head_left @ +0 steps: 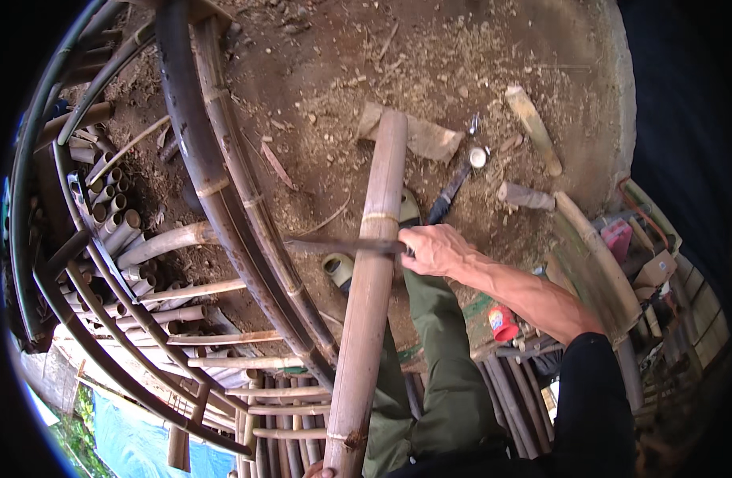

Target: The person uses a knife to score and split long bamboo poles in a workshop. They repeatedly position the bamboo, score it with the knife, and then strike it with a wooden mallet to split it into halves. The split pieces are set aside, and the process is repeated on additional bamboo poles.

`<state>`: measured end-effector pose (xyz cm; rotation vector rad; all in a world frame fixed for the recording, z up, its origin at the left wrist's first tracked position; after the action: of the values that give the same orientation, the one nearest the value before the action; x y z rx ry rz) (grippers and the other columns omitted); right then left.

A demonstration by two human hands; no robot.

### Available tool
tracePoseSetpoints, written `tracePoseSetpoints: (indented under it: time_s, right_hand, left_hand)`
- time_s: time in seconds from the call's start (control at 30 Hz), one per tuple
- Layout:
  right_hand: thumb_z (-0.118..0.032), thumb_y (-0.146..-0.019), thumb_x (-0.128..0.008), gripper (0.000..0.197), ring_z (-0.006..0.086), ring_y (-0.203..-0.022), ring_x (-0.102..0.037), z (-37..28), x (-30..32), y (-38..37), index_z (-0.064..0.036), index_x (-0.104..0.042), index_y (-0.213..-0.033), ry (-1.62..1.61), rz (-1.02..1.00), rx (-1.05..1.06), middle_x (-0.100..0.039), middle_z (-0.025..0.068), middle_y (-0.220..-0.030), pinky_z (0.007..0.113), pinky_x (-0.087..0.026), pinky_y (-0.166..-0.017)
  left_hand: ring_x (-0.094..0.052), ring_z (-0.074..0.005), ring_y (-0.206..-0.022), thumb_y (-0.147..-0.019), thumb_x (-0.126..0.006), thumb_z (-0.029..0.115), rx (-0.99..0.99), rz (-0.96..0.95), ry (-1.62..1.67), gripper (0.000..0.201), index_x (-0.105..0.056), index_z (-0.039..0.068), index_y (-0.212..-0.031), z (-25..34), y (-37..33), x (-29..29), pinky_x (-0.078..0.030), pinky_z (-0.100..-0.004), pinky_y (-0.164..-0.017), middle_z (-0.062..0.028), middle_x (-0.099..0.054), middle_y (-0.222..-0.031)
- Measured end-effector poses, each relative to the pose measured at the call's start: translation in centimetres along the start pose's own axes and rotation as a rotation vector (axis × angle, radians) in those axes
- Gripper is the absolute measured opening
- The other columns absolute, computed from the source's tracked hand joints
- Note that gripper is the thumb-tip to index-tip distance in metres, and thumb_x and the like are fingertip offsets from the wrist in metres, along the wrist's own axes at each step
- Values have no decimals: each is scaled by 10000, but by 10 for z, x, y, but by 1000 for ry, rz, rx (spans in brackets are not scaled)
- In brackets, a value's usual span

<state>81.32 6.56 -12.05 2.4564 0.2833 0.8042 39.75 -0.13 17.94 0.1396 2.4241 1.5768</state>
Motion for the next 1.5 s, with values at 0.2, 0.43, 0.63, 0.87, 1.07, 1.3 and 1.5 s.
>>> tracePoseSetpoints:
  time_s: [0.2, 0.43, 0.63, 0.87, 1.07, 1.3, 1.5]
  right_hand:
    - [-243, -806, -687, 226, 378, -712, -665, 41, -17, -9, -55, -578, -867, 7, -2, -322, -632, 151, -745, 487, -537, -634]
    - [-218, -813, -679, 227, 361, -720, -680, 59, -13, -7, -58, -638, -969, -91, 160, -322, -670, 151, -755, 459, -546, -618]
    - [-231, -795, -699, 217, 319, -620, -642, 83, -15, -7, -71, -554, -813, -56, 226, -496, -573, 119, -665, 439, -539, -550]
    - [-195, -828, -661, 173, 340, -622, -662, 78, -17, -11, -40, -631, -899, -65, 205, -481, -640, 160, -667, 440, -548, -600]
    - [-196, -798, -676, 159, 306, -638, -664, 47, -25, 4, -58, -617, -852, -88, 256, -124, -639, 154, -699, 410, -545, -581]
    - [-218, -788, -692, 197, 304, -632, -664, 43, -27, -1, -69, -633, -902, 33, 242, 44, -655, 114, -712, 396, -532, -557]
    - [-233, -797, -696, 190, 331, -584, -629, 11, -16, 5, -93, -597, -880, -116, 263, 249, -573, 83, -614, 431, -536, -544]
  left_hand:
    - [-695, -266, -765, -896, -632, 513, 38, 12, 24, 648, -600, -46, -1222, -7, 4, -2, -591, -374, -656, -191, -696, -955]
    - [-696, -268, -767, -895, -635, 513, 68, 19, 43, 647, -604, -48, -1215, -3, 6, -6, -592, -376, -657, -192, -696, -959]
    - [-696, -270, -769, -893, -636, 513, 93, 25, 51, 646, -606, -49, -1209, 4, 10, -4, -593, -378, -659, -193, -695, -962]
    - [-697, -271, -772, -891, -639, 513, 133, 29, 94, 645, -610, -51, -1202, 0, 8, -9, -594, -380, -660, -194, -695, -966]
    - [-698, -273, -774, -890, -640, 513, 141, 21, 114, 644, -612, -52, -1196, -2, 10, -12, -595, -382, -662, -195, -695, -970]
    - [-694, -319, -783, -871, -658, 513, 169, -7, 148, 638, -629, -53, -1165, 0, 8, -21, -594, -453, -694, -223, -684, -996]
    - [-691, -317, -804, -860, -672, 508, 157, 13, 144, 647, -620, -53, -1179, 1, 2, -18, -588, -449, -714, -219, -683, -1009]
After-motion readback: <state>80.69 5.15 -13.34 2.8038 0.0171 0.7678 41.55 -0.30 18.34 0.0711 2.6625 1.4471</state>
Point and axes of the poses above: each hand's wrist, its own y-axis away from the middle knuckle, its own x-axis out of the back of the hand, z = x × y, the point moved 8 cm from there along -y, towards the middle knuckle
